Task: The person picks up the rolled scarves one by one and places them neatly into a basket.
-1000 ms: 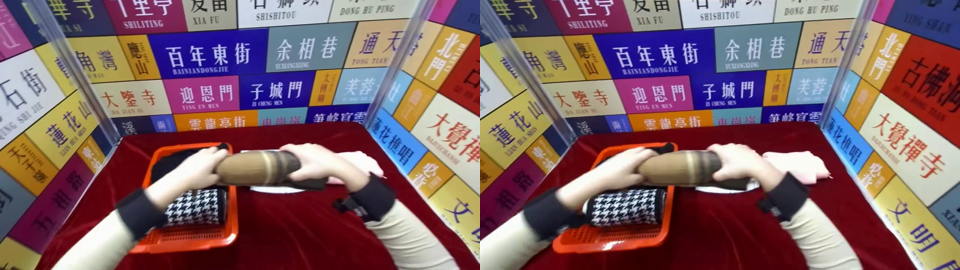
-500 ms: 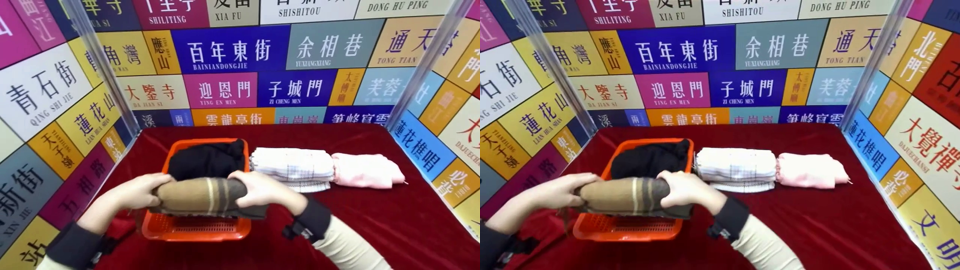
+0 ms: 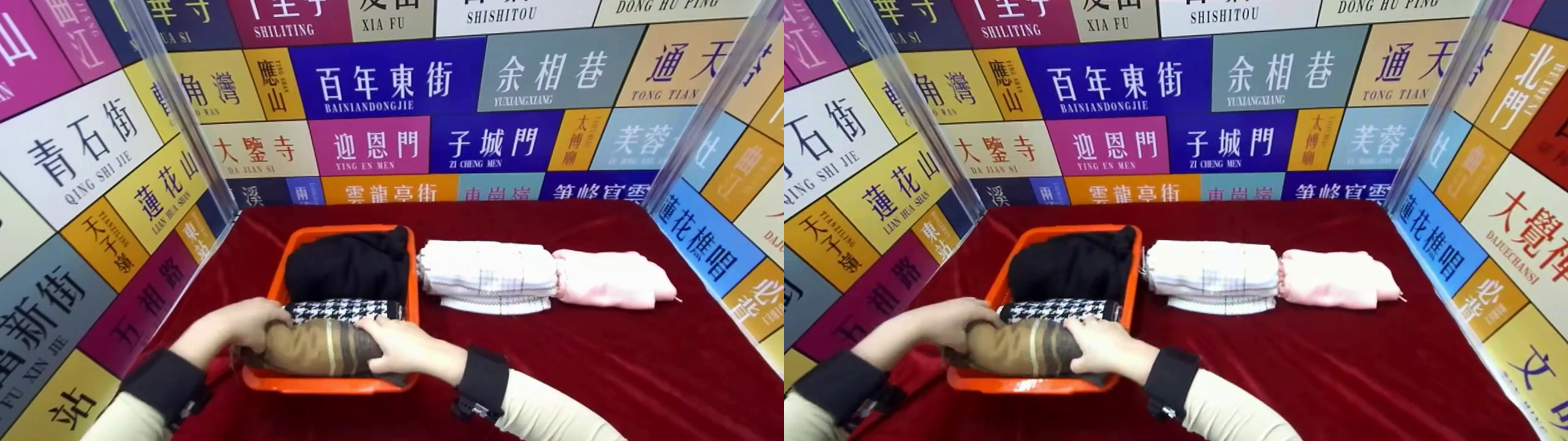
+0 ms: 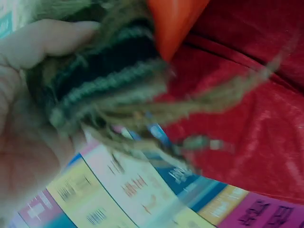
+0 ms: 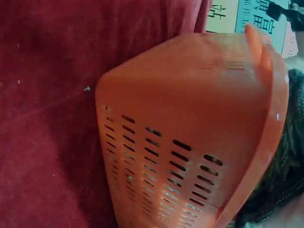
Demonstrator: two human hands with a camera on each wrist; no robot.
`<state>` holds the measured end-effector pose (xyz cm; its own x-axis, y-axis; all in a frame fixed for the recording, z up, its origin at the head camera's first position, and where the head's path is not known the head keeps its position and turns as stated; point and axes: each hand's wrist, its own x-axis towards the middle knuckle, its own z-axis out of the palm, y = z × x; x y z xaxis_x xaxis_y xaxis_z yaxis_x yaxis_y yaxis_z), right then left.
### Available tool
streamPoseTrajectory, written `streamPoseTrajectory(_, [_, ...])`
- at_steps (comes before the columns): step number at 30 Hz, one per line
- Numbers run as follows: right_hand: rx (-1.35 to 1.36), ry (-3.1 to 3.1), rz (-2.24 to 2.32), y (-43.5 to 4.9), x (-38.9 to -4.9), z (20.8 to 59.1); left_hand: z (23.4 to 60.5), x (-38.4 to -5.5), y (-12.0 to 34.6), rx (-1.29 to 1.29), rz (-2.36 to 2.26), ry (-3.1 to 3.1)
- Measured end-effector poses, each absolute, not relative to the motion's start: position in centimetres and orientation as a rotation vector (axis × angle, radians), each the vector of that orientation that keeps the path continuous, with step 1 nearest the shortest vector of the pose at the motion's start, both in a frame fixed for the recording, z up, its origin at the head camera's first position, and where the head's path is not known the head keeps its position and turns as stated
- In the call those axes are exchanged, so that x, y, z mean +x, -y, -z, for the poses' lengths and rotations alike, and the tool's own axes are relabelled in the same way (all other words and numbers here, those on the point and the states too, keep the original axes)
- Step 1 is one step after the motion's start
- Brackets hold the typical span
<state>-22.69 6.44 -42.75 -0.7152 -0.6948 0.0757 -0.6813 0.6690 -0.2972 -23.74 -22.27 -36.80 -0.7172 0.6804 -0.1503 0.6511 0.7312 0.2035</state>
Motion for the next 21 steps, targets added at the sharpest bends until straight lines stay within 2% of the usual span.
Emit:
streamPoseTrajectory(7, [-1.184,-2.818,0.187,-6.1,-23.0,43.1,39.0,-23.4,19.0,1.214,0.197,-2.673])
streamPoseTrajectory(15, [-1.277,-2.768,-0.052,-5.5,-23.5,44.1,41.0,-23.0,17.9,1.011,0.479,-2.606])
streamPoseTrajectory(21, [-1.386,-2.686,-0.42,-5.0,-23.4,44.7,42.6,-22.5,17.5,1.074,0.715,-2.602])
